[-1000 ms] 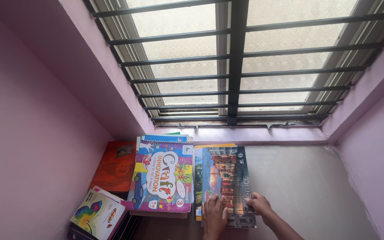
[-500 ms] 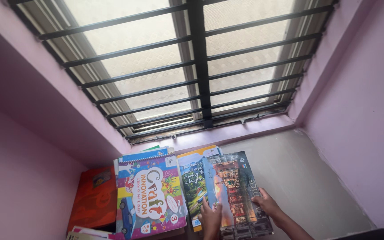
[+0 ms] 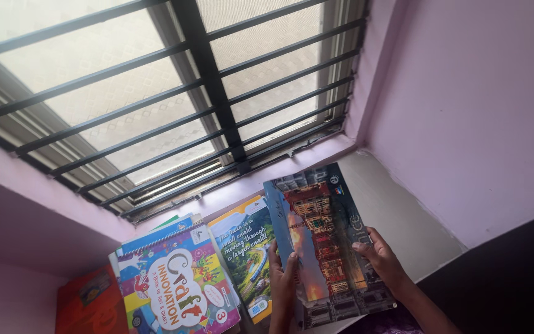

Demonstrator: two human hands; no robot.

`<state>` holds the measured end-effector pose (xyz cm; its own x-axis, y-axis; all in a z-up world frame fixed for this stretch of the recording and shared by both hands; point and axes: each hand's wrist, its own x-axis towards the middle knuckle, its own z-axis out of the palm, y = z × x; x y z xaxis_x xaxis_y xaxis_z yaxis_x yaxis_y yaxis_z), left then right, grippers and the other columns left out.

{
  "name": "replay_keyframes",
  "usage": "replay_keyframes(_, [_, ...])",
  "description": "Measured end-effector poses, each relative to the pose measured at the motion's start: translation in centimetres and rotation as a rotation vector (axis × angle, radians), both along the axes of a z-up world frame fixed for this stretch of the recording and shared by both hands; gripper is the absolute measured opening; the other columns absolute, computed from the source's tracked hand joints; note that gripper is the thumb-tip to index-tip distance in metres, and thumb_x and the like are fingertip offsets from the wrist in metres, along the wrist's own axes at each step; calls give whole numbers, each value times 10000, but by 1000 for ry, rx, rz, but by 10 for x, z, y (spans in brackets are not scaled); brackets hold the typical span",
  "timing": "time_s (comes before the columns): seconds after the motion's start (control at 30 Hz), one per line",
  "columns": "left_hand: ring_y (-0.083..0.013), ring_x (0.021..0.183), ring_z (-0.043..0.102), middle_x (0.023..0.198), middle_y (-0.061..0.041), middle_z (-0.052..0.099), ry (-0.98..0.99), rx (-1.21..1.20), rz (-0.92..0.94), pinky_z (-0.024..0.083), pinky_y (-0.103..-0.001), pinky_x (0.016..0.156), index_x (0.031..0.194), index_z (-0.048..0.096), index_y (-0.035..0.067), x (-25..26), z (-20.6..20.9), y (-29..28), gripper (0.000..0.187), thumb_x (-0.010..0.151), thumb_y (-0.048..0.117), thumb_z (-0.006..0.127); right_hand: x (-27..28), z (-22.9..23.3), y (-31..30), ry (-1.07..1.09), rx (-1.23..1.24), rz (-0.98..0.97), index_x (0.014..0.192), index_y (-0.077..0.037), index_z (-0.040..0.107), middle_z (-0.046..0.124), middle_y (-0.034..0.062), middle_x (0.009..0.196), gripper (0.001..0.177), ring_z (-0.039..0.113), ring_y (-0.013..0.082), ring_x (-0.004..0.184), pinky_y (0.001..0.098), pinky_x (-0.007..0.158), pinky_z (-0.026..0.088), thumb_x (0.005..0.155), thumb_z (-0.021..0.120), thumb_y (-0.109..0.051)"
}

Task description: The person picks up several notebooks and books from a ledge one by one, moves them to a shelf, and stacks them.

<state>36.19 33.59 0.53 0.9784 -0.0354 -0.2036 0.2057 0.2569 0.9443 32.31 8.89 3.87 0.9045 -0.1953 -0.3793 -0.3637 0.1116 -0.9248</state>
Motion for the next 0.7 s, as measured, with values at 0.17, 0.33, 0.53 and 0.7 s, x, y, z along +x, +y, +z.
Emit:
replay_keyframes(0.17, [-193, 1000, 725, 1199, -159, 657, -193, -31, -82, 609, -331, 766, 1527, 330, 124, -22, 72, -22, 647, 949, 145, 619, -27, 33, -20, -173, -57, -82, 1442, -118, 463, 704, 73, 1130, 589, 694, 156, 1049, 352, 923, 562, 904, 648, -271])
replay_keyframes(0.33, [-201, 1067, 738, 1224, -118, 634, -236, 69, -54, 653, -356, 799, 1509, 346, 148, -57, 105, -67, 638, 933, 147, 621, -68, 47, -65, -447, -12, -89, 1356, -42, 531, 719, 105, 1084, 476, 694, 170, 1003, 357, 873, 576, 927, 657, -204])
replay_keyframes(0.53, [-251, 1061, 678, 1219, -174, 659, -351, 90, -177, 580, -362, 804, 1564, 311, 113, -130, 124, -163, 655, 979, 184, 598, -160, 46, -166, -560, -57, -225, 1361, 19, 546, 714, 141, 1098, 456, 706, 188, 984, 380, 820, 597, 967, 676, -171])
replay_keyframes(0.7, [-251, 1208, 687, 1371, -162, 651, -492, 217, -322, 550, -362, 916, 1591, 256, 97, -202, 160, -258, 678, 984, 180, 547, -236, 18, -275, -496, -117, -503, 1540, -80, 346, 591, 75, 1352, 777, 717, 212, 1019, 425, 825, 613, 854, 703, -158])
